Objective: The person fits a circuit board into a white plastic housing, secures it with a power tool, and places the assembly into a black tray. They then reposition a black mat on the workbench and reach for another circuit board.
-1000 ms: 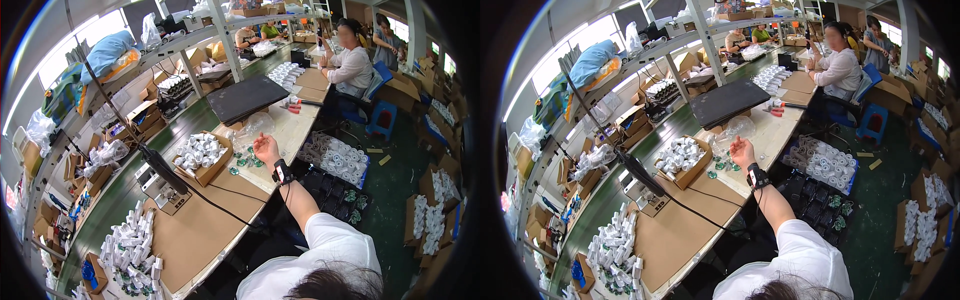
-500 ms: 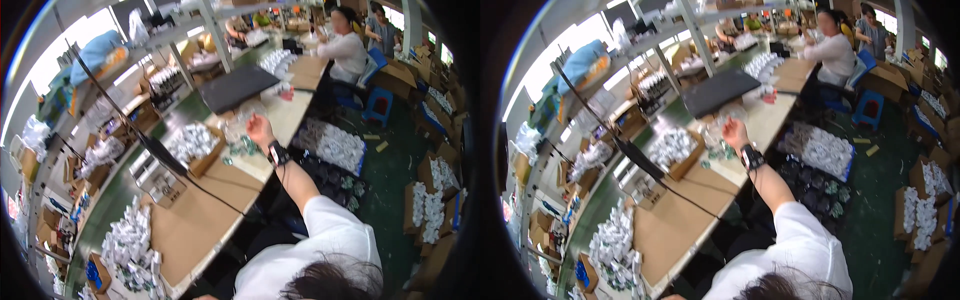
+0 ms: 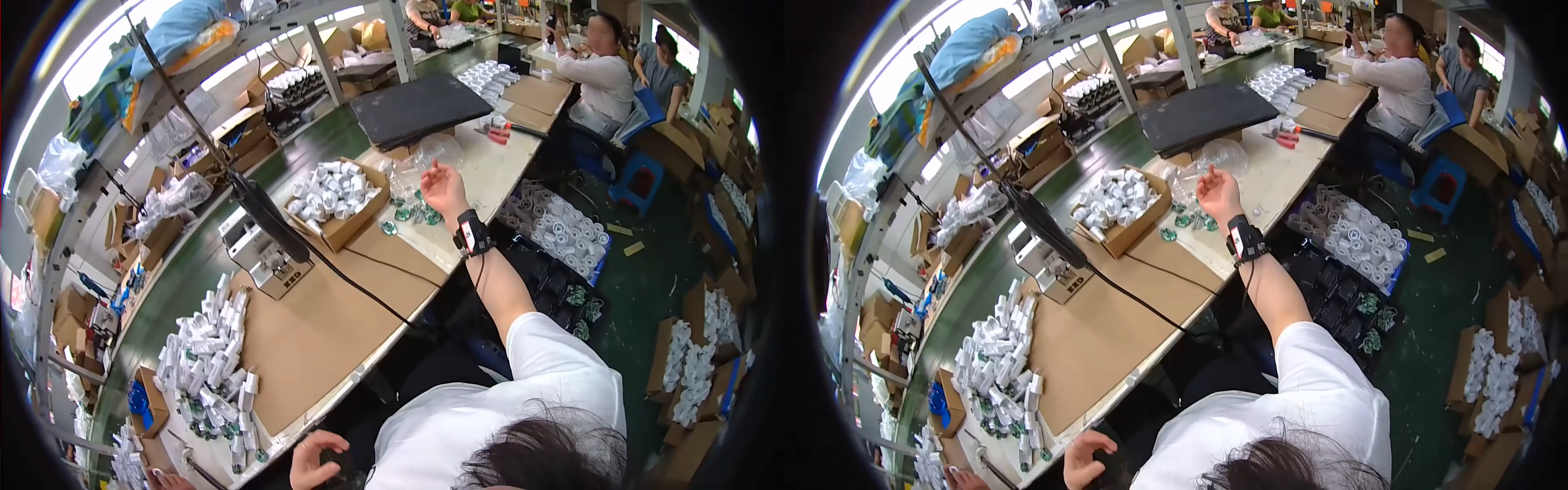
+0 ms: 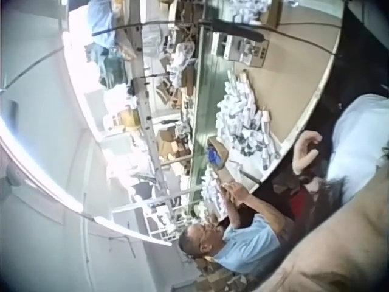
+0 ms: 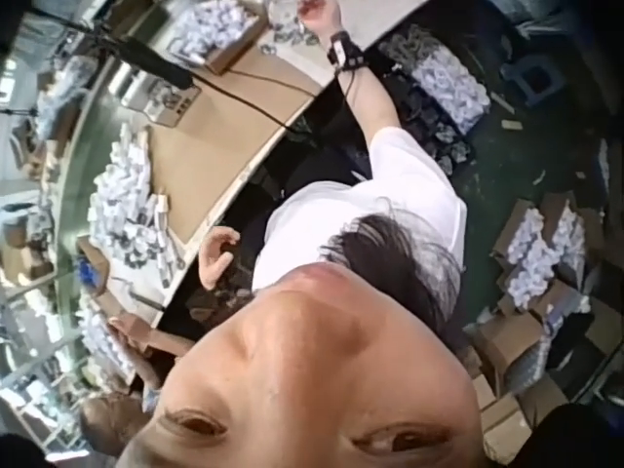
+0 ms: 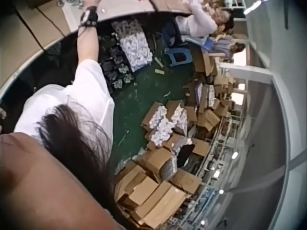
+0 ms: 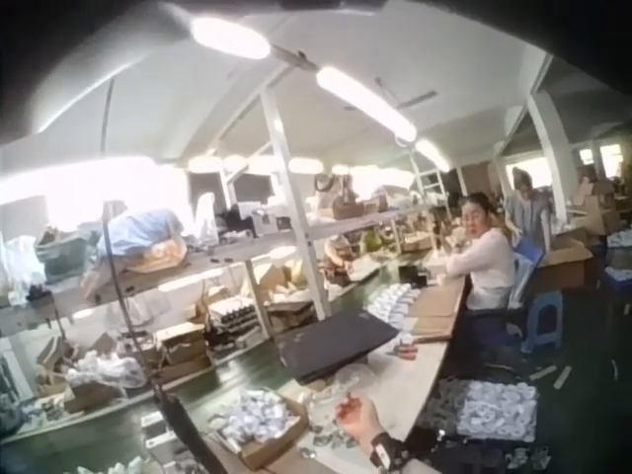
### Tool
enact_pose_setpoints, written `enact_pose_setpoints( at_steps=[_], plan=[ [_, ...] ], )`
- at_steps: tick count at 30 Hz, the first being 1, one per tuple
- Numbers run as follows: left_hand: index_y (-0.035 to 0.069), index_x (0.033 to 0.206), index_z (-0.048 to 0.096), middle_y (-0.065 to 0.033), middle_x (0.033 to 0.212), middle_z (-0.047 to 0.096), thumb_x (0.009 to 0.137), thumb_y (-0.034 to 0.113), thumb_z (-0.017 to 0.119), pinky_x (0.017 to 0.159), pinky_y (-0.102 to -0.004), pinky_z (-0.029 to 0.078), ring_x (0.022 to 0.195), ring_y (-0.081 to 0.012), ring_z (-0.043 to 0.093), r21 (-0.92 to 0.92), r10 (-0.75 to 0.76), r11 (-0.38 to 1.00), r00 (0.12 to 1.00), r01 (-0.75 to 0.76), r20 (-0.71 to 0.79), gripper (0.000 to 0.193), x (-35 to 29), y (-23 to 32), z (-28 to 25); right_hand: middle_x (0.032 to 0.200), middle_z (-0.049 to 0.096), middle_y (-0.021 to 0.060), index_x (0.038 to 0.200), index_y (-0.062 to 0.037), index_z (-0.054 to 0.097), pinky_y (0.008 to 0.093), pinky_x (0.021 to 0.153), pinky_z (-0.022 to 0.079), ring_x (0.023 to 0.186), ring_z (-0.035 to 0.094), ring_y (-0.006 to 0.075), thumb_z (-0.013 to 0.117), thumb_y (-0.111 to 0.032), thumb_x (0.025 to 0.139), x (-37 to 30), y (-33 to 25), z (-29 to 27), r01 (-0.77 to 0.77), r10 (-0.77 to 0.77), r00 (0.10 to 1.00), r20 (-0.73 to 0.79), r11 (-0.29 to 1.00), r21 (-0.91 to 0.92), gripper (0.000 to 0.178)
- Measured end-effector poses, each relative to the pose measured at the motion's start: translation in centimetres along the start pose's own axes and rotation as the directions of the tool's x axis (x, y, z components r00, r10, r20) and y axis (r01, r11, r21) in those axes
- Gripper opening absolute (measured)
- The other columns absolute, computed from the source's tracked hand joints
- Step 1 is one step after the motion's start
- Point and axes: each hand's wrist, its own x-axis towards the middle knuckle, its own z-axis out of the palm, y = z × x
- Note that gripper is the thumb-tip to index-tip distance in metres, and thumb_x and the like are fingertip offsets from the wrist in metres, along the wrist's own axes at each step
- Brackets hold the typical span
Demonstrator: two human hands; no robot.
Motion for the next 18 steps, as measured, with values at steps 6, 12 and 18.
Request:
enact_pose_setpoints(
  at_steps=[6,12,18],
  plan=[
    [-0.001,0.103,0.054,-0.0081,0.092,0.058,0.086,0.009,0.053,0.076,-0.0262,0.041,0.083,-0.0157,0.054,-0.006,0.021,1.000,0.943,-0.025,-0.332,0.020,0.8,-2.5,0.2,0.065,0.056,0.0017,0.088,-0.0082,0.062,0.0264,0.061,0.045,0.067,0.054,0.0182,0.050,-0.010,0.078,0.2,0.7,-0.7,-0.017,0.018,1.000,0.012,0.999,-0.049,0.015],
    [-0.001,0.096,0.057,-0.0069,0.086,0.059,0.089,0.010,0.052,0.072,-0.0253,0.042,0.080,-0.0148,0.054,0.053,0.058,0.998,0.888,-0.038,-0.456,0.014,1.0,-3.5,-0.2,0.065,0.055,0.0023,0.087,-0.0082,0.062,0.0267,0.061,0.045,0.068,0.054,0.0184,0.051,-0.011,0.078,1.1,1.3,-1.9,-0.031,0.031,0.999,-0.014,0.999,-0.033,0.014],
    [-0.001,0.093,0.056,-0.0071,0.083,0.059,0.090,0.010,0.050,0.070,-0.0251,0.043,0.076,-0.0143,0.054,0.060,0.097,0.995,0.808,-0.077,-0.581,0.013,1.5,-4.4,-0.6,0.066,0.055,0.0028,0.088,-0.0075,0.062,0.0268,0.062,0.045,0.070,0.054,0.0186,0.051,-0.011,0.079,0.9,2.4,-2.2,-0.040,0.038,0.998,-0.046,0.999,-0.032,0.015]
  ],
)
